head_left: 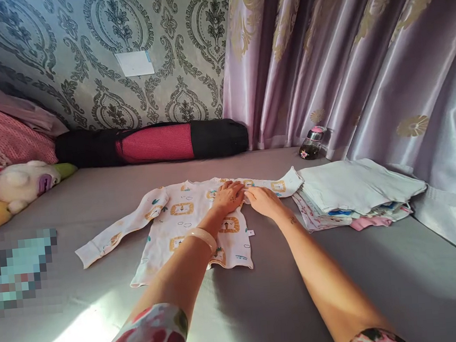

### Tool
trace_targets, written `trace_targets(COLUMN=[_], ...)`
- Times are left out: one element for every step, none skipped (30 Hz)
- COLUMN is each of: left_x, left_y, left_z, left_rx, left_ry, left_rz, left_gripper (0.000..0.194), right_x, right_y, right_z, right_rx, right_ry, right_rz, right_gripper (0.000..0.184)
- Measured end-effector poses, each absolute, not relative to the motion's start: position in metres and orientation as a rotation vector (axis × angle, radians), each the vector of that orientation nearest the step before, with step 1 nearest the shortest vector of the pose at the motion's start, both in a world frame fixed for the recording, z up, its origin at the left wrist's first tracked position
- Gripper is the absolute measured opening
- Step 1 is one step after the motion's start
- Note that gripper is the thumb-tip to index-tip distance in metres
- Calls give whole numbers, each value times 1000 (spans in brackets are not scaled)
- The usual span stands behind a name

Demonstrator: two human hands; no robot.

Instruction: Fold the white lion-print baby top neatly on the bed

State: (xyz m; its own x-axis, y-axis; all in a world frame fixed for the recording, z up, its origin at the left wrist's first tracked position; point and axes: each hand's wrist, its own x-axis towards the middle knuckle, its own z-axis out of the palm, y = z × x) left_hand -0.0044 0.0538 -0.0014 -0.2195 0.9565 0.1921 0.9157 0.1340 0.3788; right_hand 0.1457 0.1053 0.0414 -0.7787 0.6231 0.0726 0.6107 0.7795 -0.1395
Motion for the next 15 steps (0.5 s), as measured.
trace_targets(left_x=[-4,-3,-3,-3,-3,-3,-3,-3,-3,-3,-3,-3,-3,-3,-4], left_y=[53,53,53,53,54,54,54,54,54,54,54,54,55,56,57], left_z=[-1,0,0,-1,-1,-2,-3,-5,-6,-7,-7,-7,-7,-6,-5], left_rx=[1911,1925,1935,1945,1953,1961,1969,1979,1990,1999,2004,2004,1996,1980,1961], left_ry=[2289,2286,2287,2290,2297,2308,2319,2325,2327,2325,2321,2313,2306,2297,2281], left_rz=[628,605,581,558,536,516,499,484,473,467,463,459,453,444,432], left_gripper=[45,47,49,50,50,50,50,50,50,50,51,51,52,52,52], right_x=[146,145,145,144,144,144,144,145,147,150,154,158,162,166,169], right_y=[107,109,110,111,112,113,114,116,118,121,124,128,132,136,139], right_z=[39,35,31,26,22,18,16,14,13,12,12,12,12,12,12], right_rx=[-1013,-1009,-989,-971,-966,-982,-1023,-1082,-1154,-1235,-1324,-1414,-1494,-1556,-1595], right_ry=[-2814,-2786,-2779,-2793,-2822,-2853,-2878,-2889,-2890,-2878,-2857,-2827,-2793,-2761,-2734], right_rz=[156,155,166,191,230,277,323,363,391,400,384,343,292,242,203], right_gripper=[38,39,40,42,46,50,53,57,58,59,59,59,58,58,58])
